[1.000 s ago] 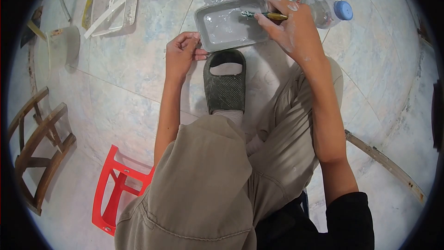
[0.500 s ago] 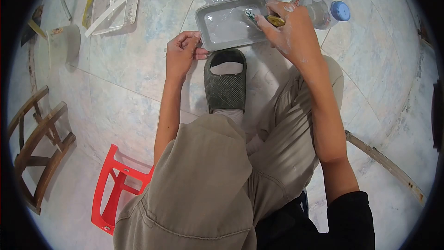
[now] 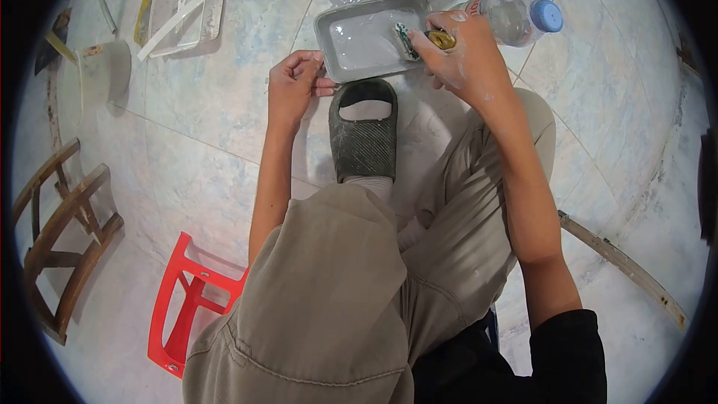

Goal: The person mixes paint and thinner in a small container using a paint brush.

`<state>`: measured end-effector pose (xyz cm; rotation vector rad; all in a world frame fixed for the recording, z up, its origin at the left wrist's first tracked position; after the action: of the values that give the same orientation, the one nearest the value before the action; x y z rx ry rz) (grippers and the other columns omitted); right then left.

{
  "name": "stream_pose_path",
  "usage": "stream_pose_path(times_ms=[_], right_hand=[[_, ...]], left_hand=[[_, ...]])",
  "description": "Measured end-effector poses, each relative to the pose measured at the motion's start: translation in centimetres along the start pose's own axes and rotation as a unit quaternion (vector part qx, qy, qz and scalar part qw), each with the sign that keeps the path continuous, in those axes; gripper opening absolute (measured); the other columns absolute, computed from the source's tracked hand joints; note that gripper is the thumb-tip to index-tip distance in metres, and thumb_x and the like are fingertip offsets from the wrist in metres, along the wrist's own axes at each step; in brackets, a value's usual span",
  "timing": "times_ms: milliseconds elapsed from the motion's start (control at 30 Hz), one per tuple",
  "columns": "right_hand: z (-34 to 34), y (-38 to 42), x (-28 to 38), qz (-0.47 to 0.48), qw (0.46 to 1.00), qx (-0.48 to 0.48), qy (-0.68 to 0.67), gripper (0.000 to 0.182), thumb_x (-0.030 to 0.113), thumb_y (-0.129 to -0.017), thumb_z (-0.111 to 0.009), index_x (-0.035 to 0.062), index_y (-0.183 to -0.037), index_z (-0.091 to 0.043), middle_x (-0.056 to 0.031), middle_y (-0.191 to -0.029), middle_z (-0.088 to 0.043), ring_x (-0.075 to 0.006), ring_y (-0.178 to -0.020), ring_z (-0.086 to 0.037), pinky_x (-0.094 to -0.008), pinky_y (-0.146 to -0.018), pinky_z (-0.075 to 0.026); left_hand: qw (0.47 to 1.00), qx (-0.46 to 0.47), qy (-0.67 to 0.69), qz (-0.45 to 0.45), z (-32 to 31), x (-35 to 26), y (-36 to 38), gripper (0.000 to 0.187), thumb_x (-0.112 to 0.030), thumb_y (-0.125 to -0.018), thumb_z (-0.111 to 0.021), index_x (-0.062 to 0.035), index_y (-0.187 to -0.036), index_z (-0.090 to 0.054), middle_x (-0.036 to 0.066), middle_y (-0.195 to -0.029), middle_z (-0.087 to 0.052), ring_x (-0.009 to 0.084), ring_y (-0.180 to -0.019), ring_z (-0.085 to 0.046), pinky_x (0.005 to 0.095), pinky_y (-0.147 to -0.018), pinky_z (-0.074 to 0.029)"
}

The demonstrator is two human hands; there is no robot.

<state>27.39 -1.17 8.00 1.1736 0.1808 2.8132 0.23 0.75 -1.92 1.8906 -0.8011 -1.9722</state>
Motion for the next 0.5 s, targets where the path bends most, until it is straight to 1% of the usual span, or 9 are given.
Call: stream_pose_path(times_ms=[100, 200, 267, 333, 400, 500], right_hand=[[-0.38, 0.08, -0.27, 0.005, 1.0, -0.003, -0.009, 0.034, 0.027, -0.088, -0.07, -0.0066, -0.092, -0.073, -0.0276, -0.087, -0.069, -0.0476, -0.082, -0.067, -0.0505, -0.081, -0.055], [-0.45, -0.04, -0.56, 0.008, 1.0, -0.002, -0.023, 0.034, 0.026, -0.089, -0.07, -0.007, -0.091, -0.072, -0.0258, -0.083, -0.069, -0.046, -0.078, -0.067, -0.0493, -0.08, -0.055], [-0.33, -0.06, -0.42, -0.017, 0.999, 0.013, -0.05, 0.034, 0.026, -0.09, -0.069, -0.0074, -0.09, -0.072, -0.0232, -0.08, -0.07, -0.0429, -0.074, -0.068, -0.0476, -0.079, -0.056], [-0.08, -0.09, -0.15, -0.067, 0.993, 0.04, -0.092, 0.034, 0.026, -0.091, -0.069, -0.008, -0.09, -0.071, -0.0199, -0.076, -0.069, -0.0388, -0.068, -0.069, -0.0454, -0.079, -0.056], [-0.37, -0.2, -0.48, -0.051, 0.995, 0.035, -0.08, 0.033, 0.025, -0.093, -0.068, -0.0083, -0.089, -0.07, -0.017, -0.072, -0.068, -0.0325, -0.06, -0.069, -0.0423, -0.073, -0.057], [-0.4, -0.09, 0.01, -0.075, 0.99, 0.041, -0.115, 0.032, 0.023, -0.095, -0.068, -0.0083, -0.087, -0.069, -0.0145, -0.066, -0.066, -0.0254, -0.051, -0.068, -0.0382, -0.062, -0.056]], left_hand=[[1.0, -0.001, -0.001, 0.0, 0.01, 0.08, 0.0, 0.025, -0.026, -0.103, -0.069, -0.0028, -0.112, -0.07, 0.007, -0.094, -0.074, 0.0128, -0.072, -0.071, 0.0271, -0.065, -0.061], [1.0, -0.002, -0.001, 0.0, 0.02, 0.13, -0.02, 0.024, -0.026, -0.103, -0.069, -0.0028, -0.112, -0.07, 0.007, -0.094, -0.074, 0.0127, -0.072, -0.071, 0.0273, -0.065, -0.061], [1.0, -0.004, -0.002, 0.001, -0.04, 0.0, 0.07, 0.024, -0.025, -0.103, -0.068, -0.0027, -0.112, -0.07, 0.007, -0.095, -0.074, 0.0126, -0.072, -0.071, 0.0275, -0.065, -0.061], [1.0, -0.004, -0.007, 0.002, 0.02, 0.11, -0.03, 0.024, -0.025, -0.103, -0.068, -0.0027, -0.112, -0.07, 0.008, -0.095, -0.075, 0.0127, -0.072, -0.071, 0.0275, -0.065, -0.061], [1.0, -0.004, -0.009, 0.001, 0.09, 0.22, -0.12, 0.024, -0.025, -0.103, -0.069, -0.0027, -0.112, -0.07, 0.008, -0.095, -0.075, 0.0128, -0.072, -0.071, 0.0275, -0.065, -0.061], [1.0, -0.003, -0.004, -0.002, 0.14, 0.36, -0.17, 0.024, -0.025, -0.103, -0.069, -0.0026, -0.113, -0.07, 0.008, -0.095, -0.075, 0.0129, -0.072, -0.071, 0.0273, -0.065, -0.061]])
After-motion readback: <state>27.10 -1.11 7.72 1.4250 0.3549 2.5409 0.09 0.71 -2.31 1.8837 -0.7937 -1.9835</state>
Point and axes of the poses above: each hand's wrist, its own y-axis away from the middle knuckle, its own z-axis out of the back of the hand, x = y × z, the point moved 2 cm from there along -y, towards the middle knuckle
